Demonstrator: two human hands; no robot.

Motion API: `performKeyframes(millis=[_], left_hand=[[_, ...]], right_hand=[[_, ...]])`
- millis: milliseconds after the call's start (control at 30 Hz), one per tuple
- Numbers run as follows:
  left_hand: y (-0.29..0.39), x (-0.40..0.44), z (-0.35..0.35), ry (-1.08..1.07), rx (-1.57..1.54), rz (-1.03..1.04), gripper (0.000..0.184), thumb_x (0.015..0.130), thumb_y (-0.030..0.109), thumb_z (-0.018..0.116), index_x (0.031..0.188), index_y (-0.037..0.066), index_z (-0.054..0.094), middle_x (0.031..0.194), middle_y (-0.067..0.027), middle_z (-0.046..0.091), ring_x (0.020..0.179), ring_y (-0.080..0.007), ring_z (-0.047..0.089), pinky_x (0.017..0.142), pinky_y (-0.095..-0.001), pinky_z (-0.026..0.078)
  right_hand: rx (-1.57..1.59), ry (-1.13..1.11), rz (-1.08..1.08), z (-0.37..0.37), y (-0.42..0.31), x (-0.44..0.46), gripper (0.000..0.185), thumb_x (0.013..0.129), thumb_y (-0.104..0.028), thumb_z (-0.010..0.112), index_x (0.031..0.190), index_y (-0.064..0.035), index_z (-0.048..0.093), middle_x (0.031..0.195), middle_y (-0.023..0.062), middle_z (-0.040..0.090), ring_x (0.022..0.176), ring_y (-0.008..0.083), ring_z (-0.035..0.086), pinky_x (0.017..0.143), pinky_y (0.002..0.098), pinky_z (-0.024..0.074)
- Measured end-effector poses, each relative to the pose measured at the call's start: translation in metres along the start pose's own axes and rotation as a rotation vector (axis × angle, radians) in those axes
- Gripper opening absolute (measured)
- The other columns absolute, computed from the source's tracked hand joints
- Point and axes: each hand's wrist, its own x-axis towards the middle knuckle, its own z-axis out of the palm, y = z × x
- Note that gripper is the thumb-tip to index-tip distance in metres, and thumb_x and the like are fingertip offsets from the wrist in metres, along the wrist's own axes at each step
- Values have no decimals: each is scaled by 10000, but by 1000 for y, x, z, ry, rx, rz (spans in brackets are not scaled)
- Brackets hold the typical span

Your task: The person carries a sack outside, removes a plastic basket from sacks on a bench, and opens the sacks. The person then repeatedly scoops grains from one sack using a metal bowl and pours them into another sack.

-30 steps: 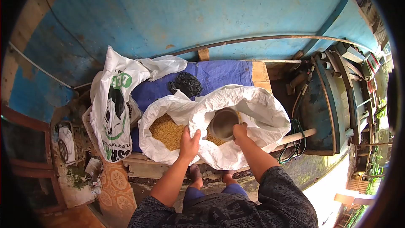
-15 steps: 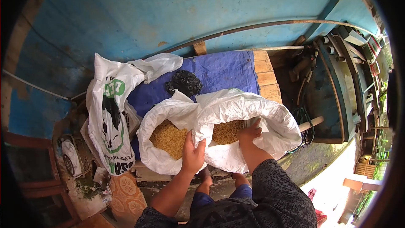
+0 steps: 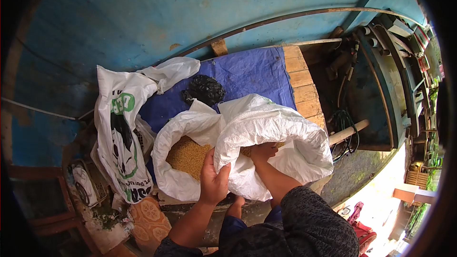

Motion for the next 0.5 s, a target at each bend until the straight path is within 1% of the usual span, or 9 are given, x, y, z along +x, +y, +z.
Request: performKeyframes(millis=[33, 100, 133, 167, 233, 267, 400, 467, 500], left_hand=[[0, -1, 1, -3, 18, -2, 392, 879, 19, 508, 1264, -21, 446, 1160, -75, 553, 1036, -126, 511, 936, -291, 394], [-2, -2, 2, -8, -3, -8, 391, 880, 21, 509, 1265, -18, 448, 1163, -73, 553, 1038, -125, 510, 936, -289, 394], [-3, -2, 3, -9, -28, -16, 391, 881, 22, 510, 1265, -15, 451, 1166, -71, 552, 1040, -125, 510, 935, -287, 394], [-3, -3, 4, -12, -20, -19, 391, 881, 22, 510, 1265, -15, 451, 1166, -71, 552, 1040, -125, 510, 935, -287, 394], [-4, -4, 6, -20, -9, -15, 385, 888, 27, 510, 1267, -11, 455, 1175, -68, 554, 1044, -122, 512, 933, -285, 395], [-5, -5, 7, -24, -4, -20, 385, 888, 27, 510, 1267, -11, 455, 1175, -68, 554, 1044, -122, 512, 933, -285, 395], [-10, -7, 5, -22, -10, -22, 380, 898, 34, 515, 1268, -21, 448, 1173, -72, 559, 1050, -123, 518, 936, -283, 396], [-11, -6, 3, -20, 8, -18, 381, 901, 36, 521, 1267, -30, 439, 1166, -75, 560, 1052, -124, 519, 937, -282, 397], [-12, -6, 3, -2, 18, -3, 386, 901, 37, 521, 1272, -30, 438, 1172, -77, 559, 1053, -127, 520, 941, -283, 396]], right_hand=[[5, 0, 2, 9, 5, 0, 957, 733, -332, 739, 1413, 46, 182, 1268, 350, 345, 1157, 473, 369, 978, 528, 342], [-41, 30, -162, 35, 17, 1, 890, 745, -372, 719, 1403, 14, 259, 1260, 328, 382, 1128, 469, 395, 969, 526, 344], [-55, -127, -181, 15, -2, -6, 727, 829, -390, 622, 1398, -36, 340, 1364, 263, 377, 1225, 446, 360, 1032, 519, 289], [-50, -130, -174, 12, -5, -8, 727, 829, -390, 622, 1398, -36, 340, 1364, 263, 377, 1225, 446, 360, 1032, 519, 289], [0, -269, -468, 9, -7, -11, 607, 904, -399, 504, 1406, -82, 379, 1462, 154, 352, 1342, 363, 291, 1102, 493, 207], [3, -270, -460, 13, -3, -12, 607, 904, -399, 504, 1406, -82, 379, 1462, 154, 352, 1342, 363, 291, 1102, 493, 207], [35, -574, -442, 75, 43, 0, 571, 941, -384, 434, 1425, -89, 361, 1493, 119, 330, 1389, 300, 242, 1138, 469, 137], [16, -640, -529, 65, 41, 2, 519, 958, -330, 426, 1415, -90, 374, 1482, 127, 339, 1383, 295, 264, 1138, 450, 166], [19, -638, -528, 59, 42, 7, 519, 958, -330, 426, 1415, -90, 374, 1482, 127, 339, 1383, 295, 264, 1138, 450, 166]])
